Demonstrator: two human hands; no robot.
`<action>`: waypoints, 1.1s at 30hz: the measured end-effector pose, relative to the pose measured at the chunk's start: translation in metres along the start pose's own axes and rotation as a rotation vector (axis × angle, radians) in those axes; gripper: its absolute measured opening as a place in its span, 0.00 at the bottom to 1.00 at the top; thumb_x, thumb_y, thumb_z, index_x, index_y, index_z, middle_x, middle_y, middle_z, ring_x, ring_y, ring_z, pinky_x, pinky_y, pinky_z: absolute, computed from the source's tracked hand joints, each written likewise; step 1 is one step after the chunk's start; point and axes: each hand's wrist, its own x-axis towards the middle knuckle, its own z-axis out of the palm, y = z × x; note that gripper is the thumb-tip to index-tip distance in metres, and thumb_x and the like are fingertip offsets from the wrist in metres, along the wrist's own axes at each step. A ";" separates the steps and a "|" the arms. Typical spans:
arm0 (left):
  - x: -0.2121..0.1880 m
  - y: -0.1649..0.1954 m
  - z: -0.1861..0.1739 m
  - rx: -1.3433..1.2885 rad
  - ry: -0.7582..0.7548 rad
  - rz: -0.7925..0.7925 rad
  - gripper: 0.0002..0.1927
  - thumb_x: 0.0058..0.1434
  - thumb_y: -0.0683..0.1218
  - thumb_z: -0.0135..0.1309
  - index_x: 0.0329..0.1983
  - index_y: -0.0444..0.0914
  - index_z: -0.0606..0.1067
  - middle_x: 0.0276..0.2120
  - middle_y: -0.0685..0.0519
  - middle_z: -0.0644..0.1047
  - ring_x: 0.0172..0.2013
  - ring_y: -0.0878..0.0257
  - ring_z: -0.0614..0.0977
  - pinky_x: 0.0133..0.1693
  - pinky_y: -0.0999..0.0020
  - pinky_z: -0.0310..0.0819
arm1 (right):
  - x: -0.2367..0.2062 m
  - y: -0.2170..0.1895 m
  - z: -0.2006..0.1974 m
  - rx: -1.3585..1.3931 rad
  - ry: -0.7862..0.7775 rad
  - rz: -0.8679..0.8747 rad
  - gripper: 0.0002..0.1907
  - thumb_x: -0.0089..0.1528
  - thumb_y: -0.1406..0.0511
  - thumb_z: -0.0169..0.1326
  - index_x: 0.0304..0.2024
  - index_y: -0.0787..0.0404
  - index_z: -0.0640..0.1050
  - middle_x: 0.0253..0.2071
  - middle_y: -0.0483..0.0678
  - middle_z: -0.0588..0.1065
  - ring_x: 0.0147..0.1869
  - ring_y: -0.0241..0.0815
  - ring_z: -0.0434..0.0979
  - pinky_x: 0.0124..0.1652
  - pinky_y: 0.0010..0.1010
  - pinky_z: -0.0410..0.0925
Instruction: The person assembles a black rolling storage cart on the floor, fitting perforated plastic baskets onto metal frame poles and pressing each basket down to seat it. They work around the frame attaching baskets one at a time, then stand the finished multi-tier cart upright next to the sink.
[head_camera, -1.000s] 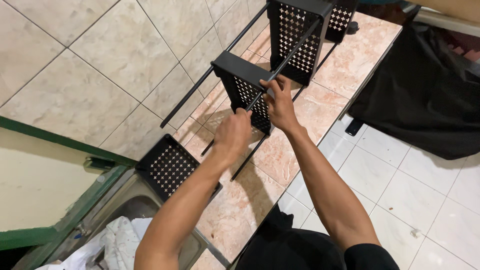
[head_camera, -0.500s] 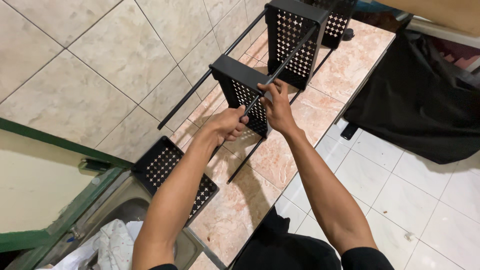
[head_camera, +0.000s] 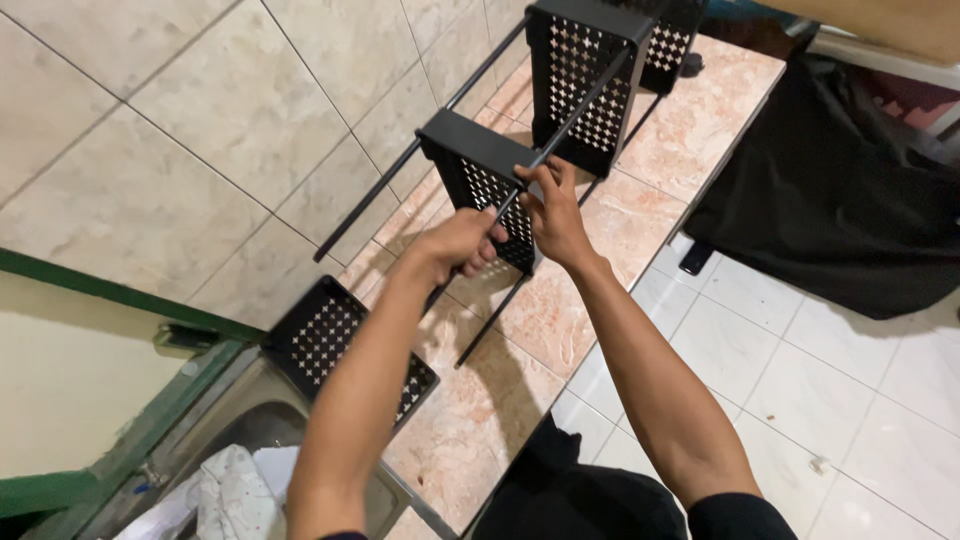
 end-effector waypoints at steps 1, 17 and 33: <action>0.009 -0.004 -0.011 -0.181 -0.188 -0.057 0.25 0.78 0.57 0.36 0.36 0.36 0.76 0.19 0.57 0.68 0.14 0.69 0.65 0.15 0.70 0.57 | -0.001 0.000 0.000 -0.009 -0.003 0.010 0.22 0.63 0.79 0.54 0.58 0.59 0.75 0.64 0.58 0.60 0.69 0.60 0.67 0.64 0.42 0.66; -0.026 0.008 0.036 0.870 0.580 0.552 0.21 0.80 0.56 0.39 0.39 0.38 0.73 0.27 0.38 0.81 0.30 0.41 0.82 0.32 0.47 0.73 | -0.006 -0.003 0.007 0.028 0.023 0.021 0.27 0.60 0.84 0.48 0.59 0.60 0.73 0.65 0.58 0.58 0.69 0.59 0.68 0.62 0.40 0.69; -0.049 -0.009 0.049 1.086 0.609 0.275 0.23 0.76 0.57 0.36 0.39 0.34 0.71 0.29 0.35 0.82 0.34 0.39 0.84 0.34 0.46 0.78 | -0.004 -0.003 0.010 0.000 0.026 0.064 0.25 0.61 0.83 0.47 0.59 0.60 0.74 0.65 0.57 0.59 0.66 0.57 0.71 0.60 0.39 0.70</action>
